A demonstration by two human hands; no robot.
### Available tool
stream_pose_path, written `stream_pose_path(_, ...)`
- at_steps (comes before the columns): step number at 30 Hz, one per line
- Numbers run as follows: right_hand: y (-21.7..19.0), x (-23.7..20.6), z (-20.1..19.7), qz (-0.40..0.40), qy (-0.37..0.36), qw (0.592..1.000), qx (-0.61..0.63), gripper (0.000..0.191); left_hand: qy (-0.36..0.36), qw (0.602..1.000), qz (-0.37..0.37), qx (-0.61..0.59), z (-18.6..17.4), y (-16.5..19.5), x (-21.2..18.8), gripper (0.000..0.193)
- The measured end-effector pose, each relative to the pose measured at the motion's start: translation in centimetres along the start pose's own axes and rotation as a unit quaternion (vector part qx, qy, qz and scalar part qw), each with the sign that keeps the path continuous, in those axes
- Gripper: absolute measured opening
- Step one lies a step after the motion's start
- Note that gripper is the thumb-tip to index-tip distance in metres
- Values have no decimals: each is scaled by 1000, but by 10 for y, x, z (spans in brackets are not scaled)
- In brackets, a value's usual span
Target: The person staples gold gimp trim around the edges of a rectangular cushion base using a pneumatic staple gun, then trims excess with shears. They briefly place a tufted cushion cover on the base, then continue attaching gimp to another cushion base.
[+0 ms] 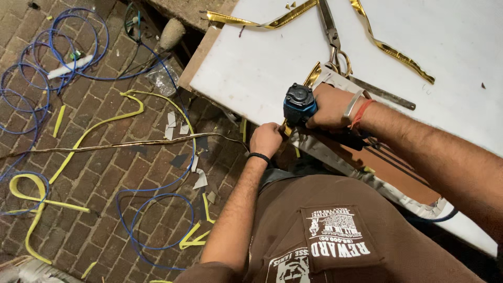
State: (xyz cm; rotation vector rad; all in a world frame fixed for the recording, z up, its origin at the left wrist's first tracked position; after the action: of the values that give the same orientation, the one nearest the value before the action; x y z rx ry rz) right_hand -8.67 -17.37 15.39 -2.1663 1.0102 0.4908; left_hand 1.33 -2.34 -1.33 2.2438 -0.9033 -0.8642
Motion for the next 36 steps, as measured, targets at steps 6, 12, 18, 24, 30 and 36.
stream_pose_path(6, 29, 10, 13, -83, 100, 991, -14, 60, -42, 998, -42, -20, -14, -1, -1, 29)
stream_pose_path(12, 111, -42, 0, 144, 82, 983, -83, 66, 37, 990, 29, -130, -22, 20, -13, 31)
stream_pose_path(18, 162, -131, 6, 149, 221, 956, 123, 80, 30, 998, 52, -29, -13, 72, 7, 48)
stream_pose_path(24, 231, -200, 58, 284, 257, 920, 81, 71, 32, 996, 52, 71, 10, 121, 9, 60)
stream_pose_path(30, 253, -212, 65, 116, 371, 921, 33, 63, 32, 995, 66, 73, 48, 127, 33, 52)
stream_pose_path(36, 239, -160, 11, 113, 392, 909, 82, 31, 72, 997, 28, -27, 30, 45, 18, 43)
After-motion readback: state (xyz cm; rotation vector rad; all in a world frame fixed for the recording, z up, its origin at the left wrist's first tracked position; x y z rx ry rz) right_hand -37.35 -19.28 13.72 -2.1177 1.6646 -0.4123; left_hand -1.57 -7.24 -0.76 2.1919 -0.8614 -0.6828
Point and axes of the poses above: each hand's wrist, its own x-axis towards the middle knuckle, its own z-axis out of the palm, y = z × x, the point moved 3 cm from there along x, towards the middle knuckle, and after that the axes turned 9 degrees about y, right-handed, at the moved point
